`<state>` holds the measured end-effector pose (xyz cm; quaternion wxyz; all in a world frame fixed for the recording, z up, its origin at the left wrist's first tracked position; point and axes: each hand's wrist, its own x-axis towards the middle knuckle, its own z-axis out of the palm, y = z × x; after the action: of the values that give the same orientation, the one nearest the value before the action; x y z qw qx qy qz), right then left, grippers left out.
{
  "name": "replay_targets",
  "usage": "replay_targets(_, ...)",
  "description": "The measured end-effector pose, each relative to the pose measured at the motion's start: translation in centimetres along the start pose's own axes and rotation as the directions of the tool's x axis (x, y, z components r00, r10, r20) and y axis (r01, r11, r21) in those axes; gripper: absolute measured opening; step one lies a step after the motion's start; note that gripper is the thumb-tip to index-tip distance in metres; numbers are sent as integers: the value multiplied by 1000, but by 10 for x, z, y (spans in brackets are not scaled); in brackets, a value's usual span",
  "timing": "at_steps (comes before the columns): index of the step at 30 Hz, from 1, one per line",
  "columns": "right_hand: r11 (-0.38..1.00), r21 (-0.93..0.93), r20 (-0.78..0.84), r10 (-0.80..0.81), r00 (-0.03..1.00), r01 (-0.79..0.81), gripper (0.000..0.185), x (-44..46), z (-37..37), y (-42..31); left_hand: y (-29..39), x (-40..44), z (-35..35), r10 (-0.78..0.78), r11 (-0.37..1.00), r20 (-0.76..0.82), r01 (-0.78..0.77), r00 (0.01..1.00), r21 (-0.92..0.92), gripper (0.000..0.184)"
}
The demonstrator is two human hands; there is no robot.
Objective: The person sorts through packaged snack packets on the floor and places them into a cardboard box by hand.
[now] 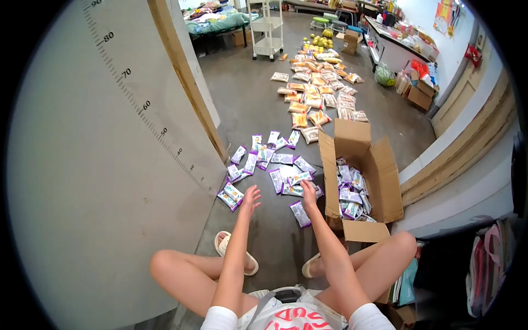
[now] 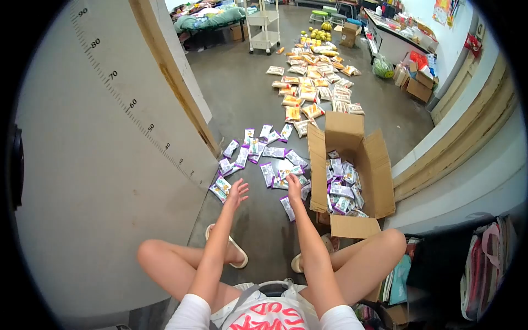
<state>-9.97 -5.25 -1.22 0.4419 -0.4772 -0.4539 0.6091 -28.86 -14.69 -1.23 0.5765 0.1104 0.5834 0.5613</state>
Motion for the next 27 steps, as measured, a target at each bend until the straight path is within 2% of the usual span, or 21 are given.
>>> replay_targets(2, 999, -53, -31, -8, 999, 6, 37, 2, -4, 18, -9, 3, 1, -6, 1000, -13, 6, 1000, -16, 53)
replay_targets(6, 999, -46, -102, -32, 994, 27, 35, 1, -15, 44, -30, 10, 6, -73, 997, 8, 73, 997, -10, 52)
replay_targets(7, 999, -11, -128, 36, 991, -38, 34, 0, -17, 45, -34, 10, 8, -90, 996, 15, 90, 996, 7, 55)
replay_targets(9, 999, -7, -152, 36, 988, -38, 34, -3, -23, 50, -43, 13, 13, -123, 992, 30, 121, 992, 40, 61)
replay_targets(14, 997, 63, -180, 53, 982, -42, 33, -1, -39, 68, -74, 23, 25, -198, 980, 59, 197, 978, 24, 59)
replay_targets(18, 998, -28, -267, 46, 963, -55, 29, 15, -54, 97, -107, 30, 36, -296, 955, 78, 296, 952, 12, 57)
replay_targets(19, 996, -86, -281, -3, 960, -23, 32, 22, -59, 111, -113, 27, 40, -323, 946, 88, 324, 942, 2, 58)
replay_targets(22, 894, -438, -300, -48, 953, -93, 38, 28, -74, 125, -128, 22, 59, -462, 887, 130, 458, 877, 57, 61)
replay_targets(24, 851, -477, -400, 14, 916, -221, 46, 31, -76, 124, -136, 24, 72, -500, 861, 102, 482, 860, 161, 56)
replay_targets(26, 817, -465, -489, 83, 868, -341, 49, 33, -76, 123, -142, 33, 86, -458, 836, 11, 427, 889, 345, 53)
replay_targets(27, 798, -541, -454, -11, 891, -266, 50, 37, -81, 129, -151, 43, 92, -378, 833, -31, 355, 925, 424, 53)
